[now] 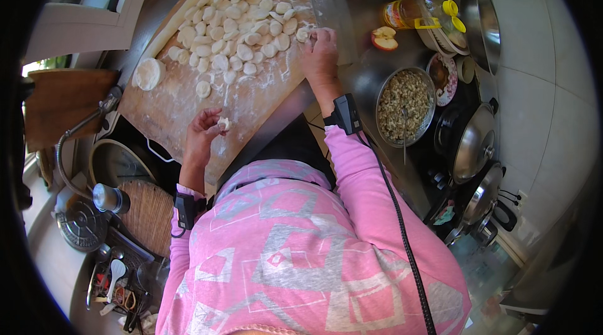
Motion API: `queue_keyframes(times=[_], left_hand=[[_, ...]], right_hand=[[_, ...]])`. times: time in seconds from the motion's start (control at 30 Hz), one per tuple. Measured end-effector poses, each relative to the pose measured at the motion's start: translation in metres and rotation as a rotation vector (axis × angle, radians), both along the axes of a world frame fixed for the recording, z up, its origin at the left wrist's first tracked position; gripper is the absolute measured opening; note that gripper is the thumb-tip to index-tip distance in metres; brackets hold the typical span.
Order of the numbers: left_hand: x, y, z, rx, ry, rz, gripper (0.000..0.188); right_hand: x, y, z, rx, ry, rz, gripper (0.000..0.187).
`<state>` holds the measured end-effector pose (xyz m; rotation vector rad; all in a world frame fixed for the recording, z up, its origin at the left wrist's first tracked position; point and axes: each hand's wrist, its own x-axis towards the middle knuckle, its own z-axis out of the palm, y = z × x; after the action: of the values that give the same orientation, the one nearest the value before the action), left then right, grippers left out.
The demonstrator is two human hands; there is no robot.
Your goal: The person cuts a long dough log into small pieces, then flattens each piece into a round wrapper by hand. They place the finished wrappers on a floured wooden board and continue rolling more dough into logs to repeat the process.
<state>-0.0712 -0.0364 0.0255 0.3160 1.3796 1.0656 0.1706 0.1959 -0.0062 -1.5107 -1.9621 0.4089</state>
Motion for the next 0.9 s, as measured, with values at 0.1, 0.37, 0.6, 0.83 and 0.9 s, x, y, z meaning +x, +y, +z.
queue_keyframes(times=[0.1, 0.37, 0.6, 0.83, 0.9], left_hand=[[0.001, 0.004, 0.004, 0.002, -0.023, 0.012, 0.037], [0.015, 0.024, 0.008, 0.062, 0.079, 0.003, 0.047], [0.008, 0.021, 0.006, -0.015, -0.025, 0.102, 0.051], [0.004, 0.016, 0.005, -0.061, -0.022, -0.043, 0.040], [0.001, 0.016, 0.005, -0.053, -0.031, -0.106, 0.036]], right_hand=[[-0.007, -0.014, 0.022, 0.001, 0.035, -0.088, 0.017], [-0.072, -0.113, 0.043, -0.523, 0.158, 0.868, 0.020], [-0.077, -0.110, 0.037, -0.481, -0.027, 0.930, 0.013], [-0.079, -0.117, 0.042, -0.499, -0.155, 0.972, 0.016], [-0.080, -0.123, 0.042, -0.523, -0.140, 0.939, 0.017]])
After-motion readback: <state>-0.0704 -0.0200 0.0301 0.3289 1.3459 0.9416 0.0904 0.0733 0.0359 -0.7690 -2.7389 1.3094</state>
